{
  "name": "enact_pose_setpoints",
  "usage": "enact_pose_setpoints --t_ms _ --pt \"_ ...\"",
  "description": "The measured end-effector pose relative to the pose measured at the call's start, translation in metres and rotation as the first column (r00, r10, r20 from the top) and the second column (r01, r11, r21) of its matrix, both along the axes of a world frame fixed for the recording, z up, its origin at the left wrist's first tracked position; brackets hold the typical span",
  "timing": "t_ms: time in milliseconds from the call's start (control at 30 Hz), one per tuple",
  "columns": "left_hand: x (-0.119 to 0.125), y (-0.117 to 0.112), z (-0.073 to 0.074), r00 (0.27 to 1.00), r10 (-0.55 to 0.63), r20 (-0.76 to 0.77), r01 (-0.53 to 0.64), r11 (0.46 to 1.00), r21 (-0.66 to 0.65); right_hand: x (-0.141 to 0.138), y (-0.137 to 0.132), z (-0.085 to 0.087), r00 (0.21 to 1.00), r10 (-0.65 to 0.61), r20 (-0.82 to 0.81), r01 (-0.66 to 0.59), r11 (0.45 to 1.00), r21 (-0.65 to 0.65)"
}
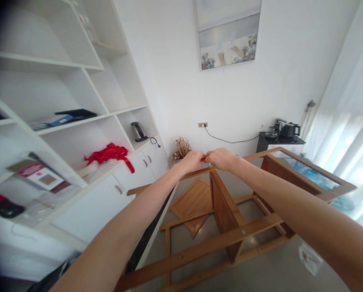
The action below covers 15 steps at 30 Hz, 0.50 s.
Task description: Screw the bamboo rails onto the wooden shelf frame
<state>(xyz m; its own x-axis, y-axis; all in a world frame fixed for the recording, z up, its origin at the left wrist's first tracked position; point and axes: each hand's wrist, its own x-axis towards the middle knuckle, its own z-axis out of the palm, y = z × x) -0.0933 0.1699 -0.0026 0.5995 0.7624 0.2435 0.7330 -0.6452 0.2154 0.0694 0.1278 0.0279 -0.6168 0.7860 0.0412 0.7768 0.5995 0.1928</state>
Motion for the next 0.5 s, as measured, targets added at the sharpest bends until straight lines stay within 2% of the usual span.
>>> enact_pose_setpoints --t_ms 200,500 --pt "-0.001 0.003 -0.006 0.997 -0.047 0.056 0.048 0.999 -0.015 0.002 0.008 -0.007 0.993 0.062 0.099 -0.066 0.997 0.043" --pt "-0.006 0.005 -0.011 0.991 -0.054 0.123 0.06 0.997 -0.046 -0.004 0.013 -0.005 0.991 0.069 0.112 -0.072 0.997 0.031"
